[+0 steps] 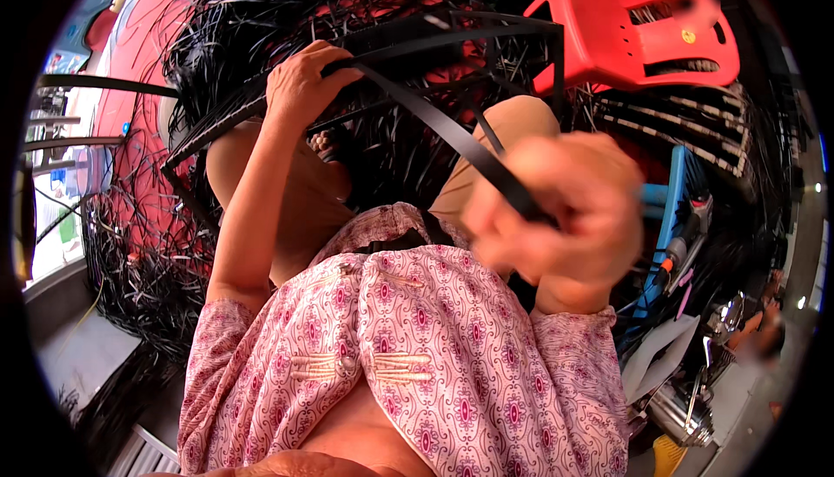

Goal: The person weaves black plastic strips into a metal chair frame. They use a staple gun to secure the strips and pliers to cut them. The person works on the chair frame while sitting on the floor.

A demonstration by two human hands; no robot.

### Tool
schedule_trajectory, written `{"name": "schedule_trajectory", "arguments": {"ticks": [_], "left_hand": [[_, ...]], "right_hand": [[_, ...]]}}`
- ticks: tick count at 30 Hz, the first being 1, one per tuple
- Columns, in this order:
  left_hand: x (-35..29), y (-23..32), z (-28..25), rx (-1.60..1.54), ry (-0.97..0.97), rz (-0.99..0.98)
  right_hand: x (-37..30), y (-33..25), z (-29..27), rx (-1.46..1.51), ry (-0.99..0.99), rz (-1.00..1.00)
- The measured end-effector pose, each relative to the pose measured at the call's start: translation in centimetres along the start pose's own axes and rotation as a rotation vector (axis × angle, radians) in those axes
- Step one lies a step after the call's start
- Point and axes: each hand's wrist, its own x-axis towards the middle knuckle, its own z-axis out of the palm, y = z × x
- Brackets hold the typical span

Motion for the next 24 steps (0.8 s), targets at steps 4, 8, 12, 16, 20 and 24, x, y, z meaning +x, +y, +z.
{"name": "schedule_trajectory", "arguments": {"ticks": [4, 8, 12, 16, 20, 24], "left_hand": [[-0.1, 0.4, 0.5, 0.029, -0.017, 0.017], [0.1, 1.6, 1.8, 0.010, -0.026, 0.045], [0.8, 0.5, 2.1, -0.111, -0.023, 0.094], [2.2, -1.3, 2.4, -0.249, -0.114, 0.007], [2.8, -2.4, 2.5, -0.158, -0.130, 0.006], [2.7, -2.8, 2.3, -0.361, -0.175, -0.144]], "right_hand": [[-7.0, -4.0, -5.6, 0.401, -0.161, -0.422], [-19.0, -5.1, -8.1, 0.022, 0.253, -0.148], [-31.0, -5.0, -8.4, -0.051, 0.807, 0.532], [-35.4, -2.4, -7.7, -0.112, 0.999, 0.999], [-36.3, -0.7, -7.2, -0.476, 1.017, 0.905], [-40.8, -1.3, -15.6, -0.660, 1.381, 0.624]]}}
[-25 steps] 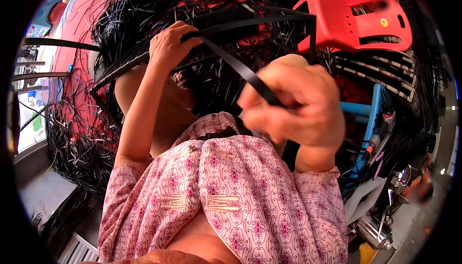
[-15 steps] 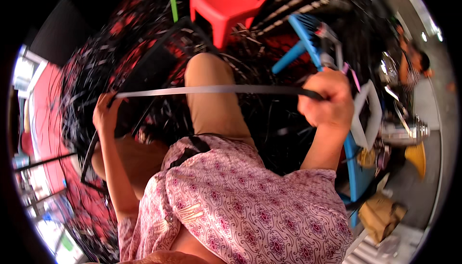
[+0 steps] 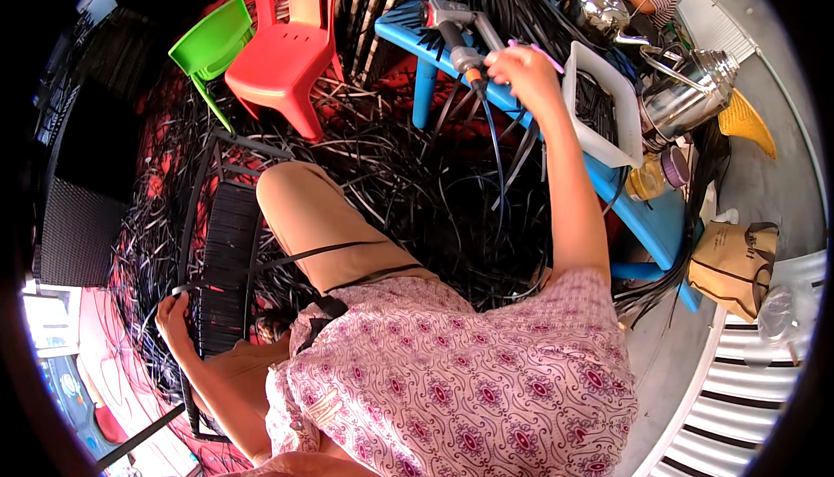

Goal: The person weaves black plastic strips into a metal chair frame. They use a staple gun to secure the strips and pliers to cut them. The person works on the chair frame while sitting on the floor.

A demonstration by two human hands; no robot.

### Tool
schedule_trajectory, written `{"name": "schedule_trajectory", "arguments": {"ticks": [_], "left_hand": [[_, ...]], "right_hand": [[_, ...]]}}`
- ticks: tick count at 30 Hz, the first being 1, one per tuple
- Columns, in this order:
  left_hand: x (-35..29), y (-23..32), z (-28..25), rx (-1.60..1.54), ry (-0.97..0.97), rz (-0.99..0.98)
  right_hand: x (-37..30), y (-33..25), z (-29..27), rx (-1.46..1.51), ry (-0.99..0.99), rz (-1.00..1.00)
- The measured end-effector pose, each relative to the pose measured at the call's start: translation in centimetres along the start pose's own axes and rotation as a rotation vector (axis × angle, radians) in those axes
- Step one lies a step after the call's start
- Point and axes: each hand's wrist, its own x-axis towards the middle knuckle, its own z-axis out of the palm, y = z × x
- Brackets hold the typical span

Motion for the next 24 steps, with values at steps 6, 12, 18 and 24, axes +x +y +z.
{"name": "schedule_trajectory", "arguments": {"ticks": [6, 12, 18, 24], "left_hand": [[-0.2, 0.8, 0.0, -0.023, 0.005, 0.020], [-0.5, 1.2, 0.1, -0.122, -0.010, -0.004], [-0.3, 0.8, -0.2, -0.078, 0.071, -0.034], [-0.8, 1.7, 0.0, -0.056, 0.105, -0.058]], "right_hand": [[15.5, 9.3, -5.0, -0.377, 0.377, 0.236], [22.1, 14.6, -3.0, -0.855, 0.424, 0.372], [22.8, 14.0, -1.6, -0.899, 0.366, 0.397], [23.6, 13.9, -1.4, -0.857, 0.418, 0.498]]}}
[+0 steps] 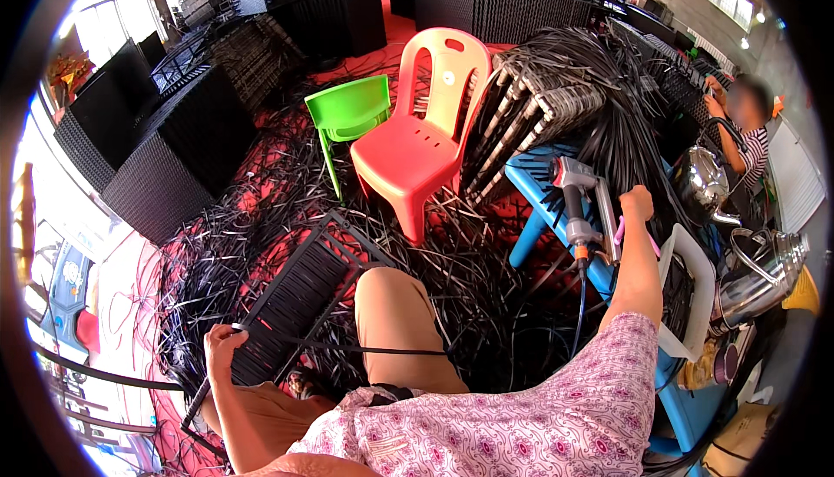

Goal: The person weaves black plastic strips into a metal chair frame. They use a staple gun to secure the strips and pliers to cut them. The person works on the chair frame while sitting on the floor.

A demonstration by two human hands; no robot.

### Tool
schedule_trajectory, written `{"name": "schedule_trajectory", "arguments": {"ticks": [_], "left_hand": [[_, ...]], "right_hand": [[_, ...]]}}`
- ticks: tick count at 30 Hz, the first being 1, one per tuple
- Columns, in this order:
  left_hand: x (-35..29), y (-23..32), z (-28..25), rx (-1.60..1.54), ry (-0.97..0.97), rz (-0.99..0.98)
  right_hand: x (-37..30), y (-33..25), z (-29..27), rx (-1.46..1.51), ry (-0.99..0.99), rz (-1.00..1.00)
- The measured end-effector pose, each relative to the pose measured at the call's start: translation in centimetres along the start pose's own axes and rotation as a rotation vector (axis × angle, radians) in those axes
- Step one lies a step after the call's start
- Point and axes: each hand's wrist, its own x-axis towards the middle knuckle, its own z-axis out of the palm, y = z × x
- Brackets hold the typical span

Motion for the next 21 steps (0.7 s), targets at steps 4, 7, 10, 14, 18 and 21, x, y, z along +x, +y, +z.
{"name": "schedule_trajectory", "arguments": {"ticks": [4, 7, 10, 14, 18, 21], "left_hand": [[-0.3, 0.8, -0.1, 0.025, 0.001, 0.011], [-0.7, 1.2, -0.2, 0.070, 0.021, 0.054], [-1.0, 1.6, -0.3, 0.081, 0.027, 0.049], [-1.3, 2.0, -0.3, 0.115, 0.039, 0.042], [-1.7, 2.1, -0.3, 0.190, 0.067, 0.084], [-2.0, 2.1, -0.4, 0.208, 0.081, 0.075]], "right_hand": [[0.3, 1.1, 0.4, 0.116, 0.010, 0.048], [0.4, 2.3, 1.0, 0.301, 0.033, 0.104], [1.5, 3.1, 2.1, 0.441, 0.203, 0.096], [5.6, 2.2, 1.9, 1.290, 0.086, 0.210], [8.9, -1.6, -3.2, 1.853, -0.256, 0.321], [8.1, -7.5, -10.0, 1.932, -0.381, 0.140]]}}
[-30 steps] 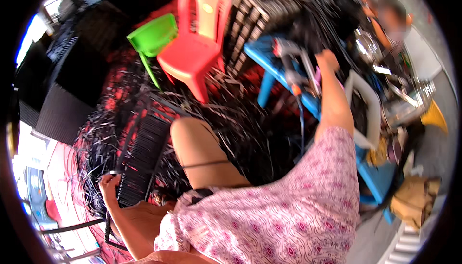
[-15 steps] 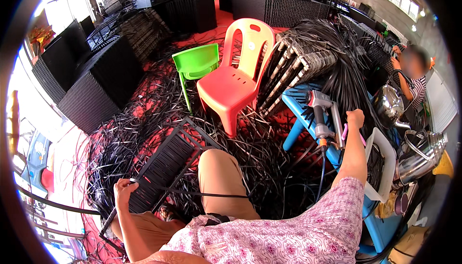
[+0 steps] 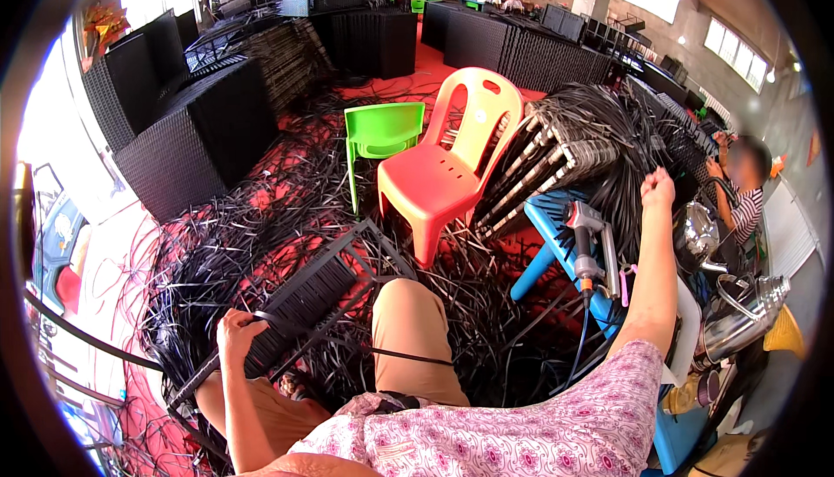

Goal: The person weaves black plastic strips into a metal chair frame. They use a staple gun to secure the strips and pliers to cut them. The person works on the chair frame while sitting on the floor.

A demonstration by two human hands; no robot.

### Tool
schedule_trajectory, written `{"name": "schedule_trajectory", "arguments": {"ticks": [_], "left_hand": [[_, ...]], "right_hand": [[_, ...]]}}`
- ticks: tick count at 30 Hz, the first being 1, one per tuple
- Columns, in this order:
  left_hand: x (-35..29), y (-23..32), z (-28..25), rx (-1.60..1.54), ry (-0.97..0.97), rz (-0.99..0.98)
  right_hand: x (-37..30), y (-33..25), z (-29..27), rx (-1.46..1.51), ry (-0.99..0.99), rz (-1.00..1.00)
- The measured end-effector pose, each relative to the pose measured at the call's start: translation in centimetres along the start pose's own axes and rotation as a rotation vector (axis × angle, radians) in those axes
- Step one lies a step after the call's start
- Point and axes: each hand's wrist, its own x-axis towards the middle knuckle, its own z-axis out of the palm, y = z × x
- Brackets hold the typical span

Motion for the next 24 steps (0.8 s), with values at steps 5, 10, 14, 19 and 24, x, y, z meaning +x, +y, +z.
{"name": "schedule_trajectory", "arguments": {"ticks": [5, 10, 14, 19, 24], "left_hand": [[-0.5, 0.1, -0.4, 0.039, 0.005, -0.001], [-1.3, 0.2, -0.7, 0.027, 0.020, 0.050], [-1.6, -0.1, -0.6, 0.047, 0.009, 0.052], [-1.8, -0.5, -0.5, 0.032, 0.042, 0.071], [-2.1, -0.4, -0.5, 0.012, 0.046, 0.049]], "right_hand": [[-7.0, -3.0, 15.0, -0.018, -0.169, -0.099], [-13.3, -1.8, 25.7, -0.001, -0.081, -0.077], [-15.2, -0.4, 34.5, -0.015, -0.301, -0.180], [-23.4, 3.1, 56.5, -0.877, -0.670, -1.016], [-57.1, 18.7, 71.6, -0.181, -1.726, -0.203]]}}
